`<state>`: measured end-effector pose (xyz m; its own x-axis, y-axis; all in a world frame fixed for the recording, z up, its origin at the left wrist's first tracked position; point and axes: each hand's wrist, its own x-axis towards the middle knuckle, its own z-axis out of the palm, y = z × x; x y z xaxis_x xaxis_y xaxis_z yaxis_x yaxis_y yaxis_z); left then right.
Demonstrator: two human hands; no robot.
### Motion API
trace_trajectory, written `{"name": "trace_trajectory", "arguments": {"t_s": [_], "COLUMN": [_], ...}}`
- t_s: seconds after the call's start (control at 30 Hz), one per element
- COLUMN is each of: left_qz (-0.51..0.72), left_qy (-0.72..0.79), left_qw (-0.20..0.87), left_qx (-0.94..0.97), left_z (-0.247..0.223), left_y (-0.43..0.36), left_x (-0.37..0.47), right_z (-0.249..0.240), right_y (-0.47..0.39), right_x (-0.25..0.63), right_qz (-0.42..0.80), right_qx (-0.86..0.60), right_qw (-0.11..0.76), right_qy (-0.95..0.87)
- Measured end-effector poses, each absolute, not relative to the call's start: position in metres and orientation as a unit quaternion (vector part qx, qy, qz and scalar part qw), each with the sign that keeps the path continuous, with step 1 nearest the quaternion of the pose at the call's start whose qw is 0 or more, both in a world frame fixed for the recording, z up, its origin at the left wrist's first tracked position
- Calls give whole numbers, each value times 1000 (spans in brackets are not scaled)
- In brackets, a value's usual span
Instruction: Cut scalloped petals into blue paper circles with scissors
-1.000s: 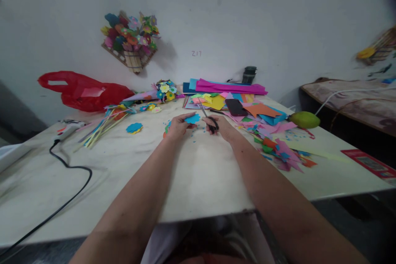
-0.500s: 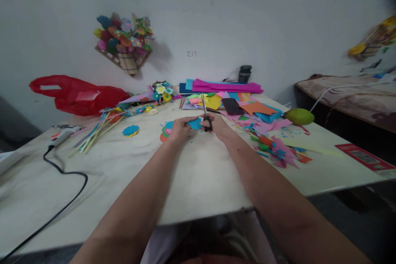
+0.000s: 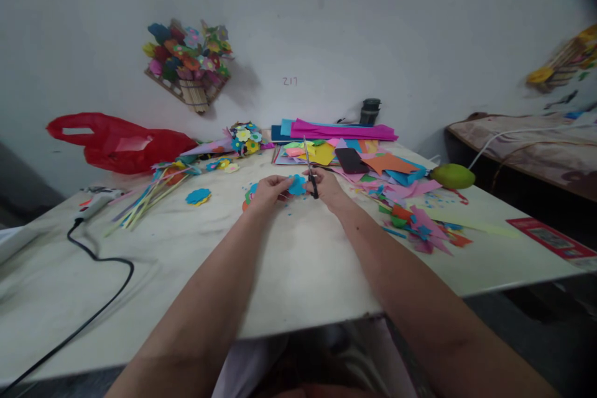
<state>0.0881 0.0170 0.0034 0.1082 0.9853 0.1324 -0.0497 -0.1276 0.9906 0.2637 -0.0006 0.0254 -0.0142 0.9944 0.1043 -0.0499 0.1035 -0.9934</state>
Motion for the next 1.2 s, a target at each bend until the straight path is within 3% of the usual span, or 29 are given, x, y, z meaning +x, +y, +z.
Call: {"name": "trace_trajectory", "arguments": {"t_s": [0.67,1.2], "left_qz": [508,568], "left_qy": [448,554], "left_qw": [516,373], "left_qx": [524,481], "left_z": [9,45], "left_y": [10,16], "left_x": [90,38], "right_z": [17,23], "right_y": [7,-4], "right_x": [262,257], "right_qz": [448,473], "right_qx": [-452,-503], "right_qw": [559,535], "right_qy": [-531,-486]}}
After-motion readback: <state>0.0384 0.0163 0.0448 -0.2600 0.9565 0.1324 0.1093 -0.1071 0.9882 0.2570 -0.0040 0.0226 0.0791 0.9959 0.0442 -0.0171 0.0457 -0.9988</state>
